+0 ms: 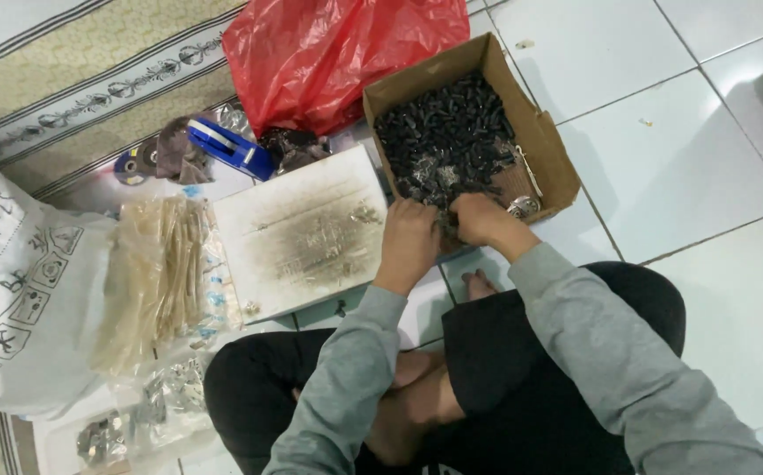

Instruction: Sorting and bagging small metal components from a cardboard box while sitting on the floor.

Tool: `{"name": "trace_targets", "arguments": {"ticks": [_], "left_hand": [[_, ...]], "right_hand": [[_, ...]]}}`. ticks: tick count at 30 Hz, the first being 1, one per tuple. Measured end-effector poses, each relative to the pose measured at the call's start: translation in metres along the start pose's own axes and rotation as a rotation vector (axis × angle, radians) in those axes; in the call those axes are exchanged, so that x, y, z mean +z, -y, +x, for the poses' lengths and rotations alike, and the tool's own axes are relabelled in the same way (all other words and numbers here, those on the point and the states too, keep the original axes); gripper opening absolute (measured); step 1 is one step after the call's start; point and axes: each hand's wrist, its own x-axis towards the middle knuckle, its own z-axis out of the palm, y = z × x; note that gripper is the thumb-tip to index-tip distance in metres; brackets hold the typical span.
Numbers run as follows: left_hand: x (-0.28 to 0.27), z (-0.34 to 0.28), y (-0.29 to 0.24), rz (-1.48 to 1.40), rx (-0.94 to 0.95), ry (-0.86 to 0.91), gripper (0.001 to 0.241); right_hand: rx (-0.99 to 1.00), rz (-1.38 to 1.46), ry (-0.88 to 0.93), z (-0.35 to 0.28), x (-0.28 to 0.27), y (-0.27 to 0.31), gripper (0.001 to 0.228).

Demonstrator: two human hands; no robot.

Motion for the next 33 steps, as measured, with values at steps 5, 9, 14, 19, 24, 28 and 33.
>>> {"name": "trace_targets", "arguments": {"ticks": [5,9,14,19,24,28,33], "left_hand": [[0.065,0.018,0.029,0.326,-0.017,0.345,0.008],[0.088,0.06,0.048,0.489,-0.092,0.423,0.01],[0.106,0.12,0.078,0.306,-0.157,0.373,0.062],[0.139,0.165,0.09,0.231,-0.118,0.486,0.092],[0.157,0.175,0.089,0.238,-0.115,0.511,0.092],[0.154,0.177,0.086,0.236,-0.114,0.515,0.082],[0.139,0.165,0.094,0.123,-0.051,0.563,0.078]], "right_hand": [[0.128,-0.008,0.045,0.036,0.039,0.019,0.025],[0.181,0.056,0.037,0.035,0.018,0.032,0.027],[0.109,0.126,-0.09,0.021,-0.032,0.027,0.021],[0.106,0.14,-0.19,0.006,-0.062,0.035,0.021],[0.202,0.129,-0.167,0.013,-0.061,0.027,0.024],[0.271,0.205,-0.226,0.027,-0.079,-0.002,0.031],[0.189,0.331,-0.529,0.013,-0.126,0.003,0.049]]}}
